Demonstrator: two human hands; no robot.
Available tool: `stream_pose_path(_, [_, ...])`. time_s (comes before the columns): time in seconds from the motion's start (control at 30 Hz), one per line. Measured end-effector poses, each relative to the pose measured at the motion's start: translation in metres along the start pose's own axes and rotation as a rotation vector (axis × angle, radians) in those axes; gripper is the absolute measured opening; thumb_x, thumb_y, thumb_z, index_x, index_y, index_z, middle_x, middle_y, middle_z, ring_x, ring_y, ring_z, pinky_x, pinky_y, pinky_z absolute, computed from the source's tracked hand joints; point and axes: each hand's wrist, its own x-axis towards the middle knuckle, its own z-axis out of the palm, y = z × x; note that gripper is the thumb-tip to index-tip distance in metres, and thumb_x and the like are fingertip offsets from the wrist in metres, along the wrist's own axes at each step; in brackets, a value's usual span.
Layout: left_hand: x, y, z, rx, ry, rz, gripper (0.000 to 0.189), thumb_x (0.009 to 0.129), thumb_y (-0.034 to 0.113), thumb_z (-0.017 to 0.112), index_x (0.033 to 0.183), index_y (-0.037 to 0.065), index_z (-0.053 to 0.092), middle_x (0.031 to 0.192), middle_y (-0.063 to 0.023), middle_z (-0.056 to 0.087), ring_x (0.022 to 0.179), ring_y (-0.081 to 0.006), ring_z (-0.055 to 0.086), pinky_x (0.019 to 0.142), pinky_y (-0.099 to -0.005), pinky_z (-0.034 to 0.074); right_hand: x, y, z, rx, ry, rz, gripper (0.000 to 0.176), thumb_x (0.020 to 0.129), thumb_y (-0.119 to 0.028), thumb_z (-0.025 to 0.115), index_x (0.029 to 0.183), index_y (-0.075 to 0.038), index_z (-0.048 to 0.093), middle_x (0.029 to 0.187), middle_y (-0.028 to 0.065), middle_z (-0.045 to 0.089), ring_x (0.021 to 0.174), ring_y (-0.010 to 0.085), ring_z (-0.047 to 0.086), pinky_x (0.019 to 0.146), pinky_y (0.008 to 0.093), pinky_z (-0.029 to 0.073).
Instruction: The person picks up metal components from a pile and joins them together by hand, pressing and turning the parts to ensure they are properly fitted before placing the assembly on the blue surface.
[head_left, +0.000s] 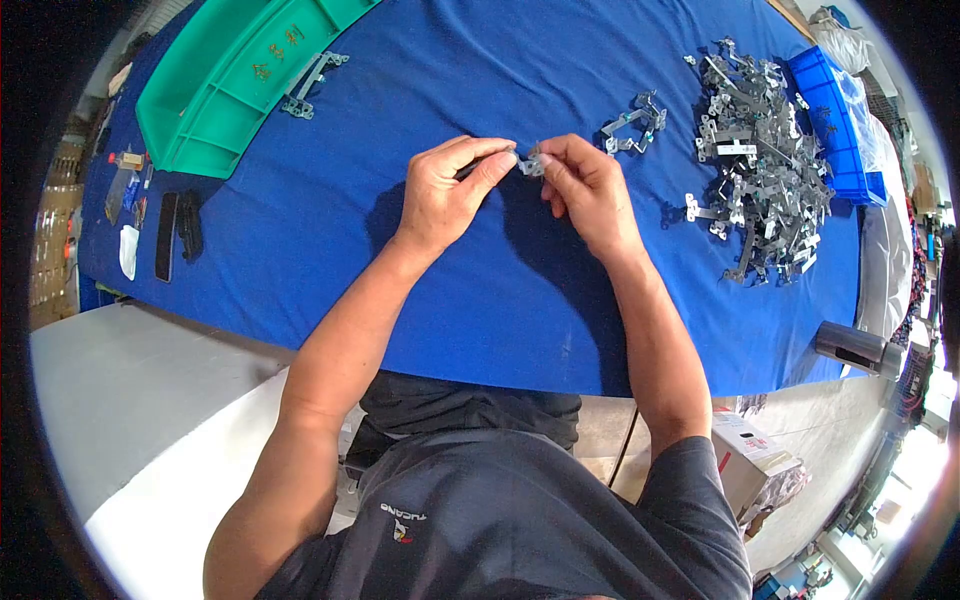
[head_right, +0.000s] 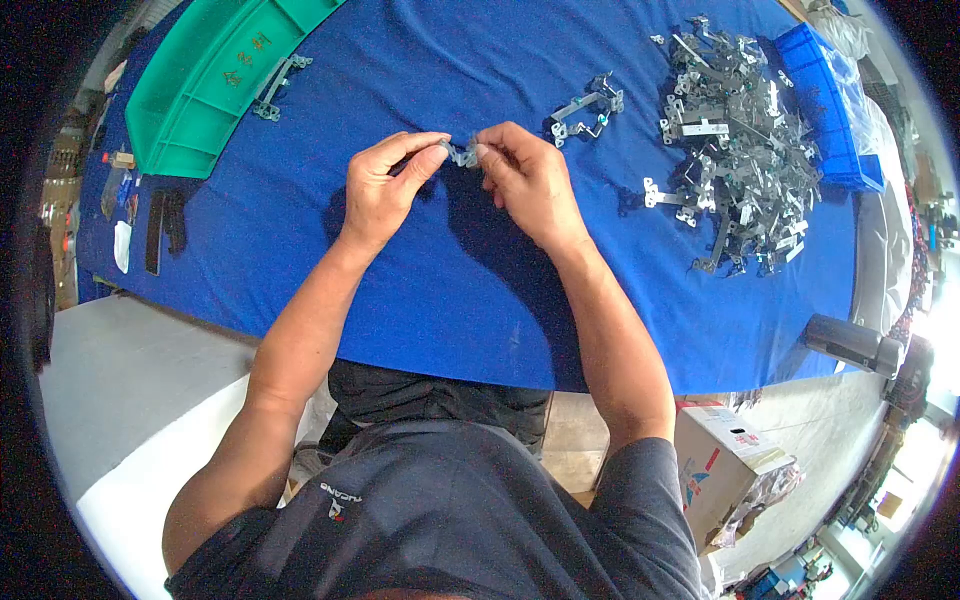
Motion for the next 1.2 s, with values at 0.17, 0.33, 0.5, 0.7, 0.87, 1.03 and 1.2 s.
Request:
stream_pose_path(0.17, [-0.0004,0.0007,0.0000,-0.024,0.107,-0.054,0.018,0.093,0.013,0.074,0.104,-0.001,0.075,0.087,-0.0085,0.074,0.076,-0.0109,0.066,0.068,-0.0261,0.052,0.0036,0.0067,0.0013,0.073,0.024,-0.043,0.015,0.101,-0.013,0.061,0.107,-0.001,0.067,0.082,0.0029,0.068,0.066,0.0069,0.059,0.057,0.0239,0.049])
stream_pose_path(0.33, [-0.0021,0.0030,0.0020,-0.091,0.072,-0.080,0.018,0.093,0.012,0.074,0.104,-0.001,0.075,0.086,-0.0075,0.073,0.076,-0.0089,0.064,0.067,-0.0250,0.051,-0.0002,0.0018,0.0024,-0.098,-0.020,-0.051,0.014,0.102,-0.013,0.061,0.108,-0.002,0.067,0.088,0.0020,0.070,0.070,0.0053,0.057,0.059,0.0221,0.048])
stream_pose_path(0.5, [-0.0001,0.0039,-0.0010,-0.037,0.047,-0.049,0.017,0.092,0.013,0.074,0.104,0.000,0.076,0.085,-0.0075,0.073,0.074,-0.0092,0.064,0.065,-0.0252,0.050,0.0002,0.0017,0.0019,-0.100,-0.012,-0.056,0.015,0.101,-0.013,0.061,0.108,-0.002,0.067,0.085,0.0021,0.069,0.069,0.0063,0.059,0.058,0.0234,0.049])
stream_pose_path(0.7, [0.0007,-0.0016,0.0018,0.010,0.018,0.013,0.017,0.090,0.013,0.076,0.101,0.000,0.076,0.084,-0.0103,0.074,0.073,-0.0145,0.068,0.064,-0.0288,0.052,0.0016,0.0081,-0.0003,-0.051,-0.011,-0.065,0.018,0.100,-0.011,0.061,0.112,0.000,0.068,0.083,0.0042,0.068,0.070,0.0082,0.062,0.060,0.0258,0.051])
stream_pose_path(0.87, [0.0004,0.0014,0.0023,0.055,-0.006,0.047,0.016,0.090,0.013,0.076,0.098,0.000,0.075,0.085,-0.0124,0.074,0.073,-0.0190,0.070,0.065,-0.0307,0.053,0.0028,0.0030,-0.0023,0.185,-0.050,-0.008,0.025,0.102,-0.016,0.060,0.120,0.001,0.066,0.089,0.0042,0.066,0.075,0.0076,0.060,0.064,0.0240,0.051])
stream_pose_path(1.03, [-0.0001,0.0033,0.0022,0.104,-0.064,0.116,0.016,0.089,0.013,0.076,0.098,-0.001,0.075,0.085,-0.0131,0.074,0.074,-0.0212,0.071,0.066,-0.0313,0.054,0.0011,0.0038,-0.0019,0.070,-0.032,-0.036,0.023,0.103,-0.019,0.060,0.113,0.001,0.068,0.086,0.0020,0.065,0.068,0.0071,0.057,0.058,0.0227,0.048])
stream_pose_path(1.2, [-0.0007,0.0002,0.0024,0.094,-0.062,0.151,0.017,0.091,0.012,0.075,0.103,-0.001,0.076,0.085,-0.0099,0.073,0.074,-0.0143,0.066,0.066,-0.0281,0.050,0.0023,0.0054,0.0006,0.199,0.109,-0.044,0.021,0.102,-0.019,0.061,0.103,0.000,0.069,0.077,0.0016,0.064,0.062,0.0075,0.057,0.053,0.0238,0.046])
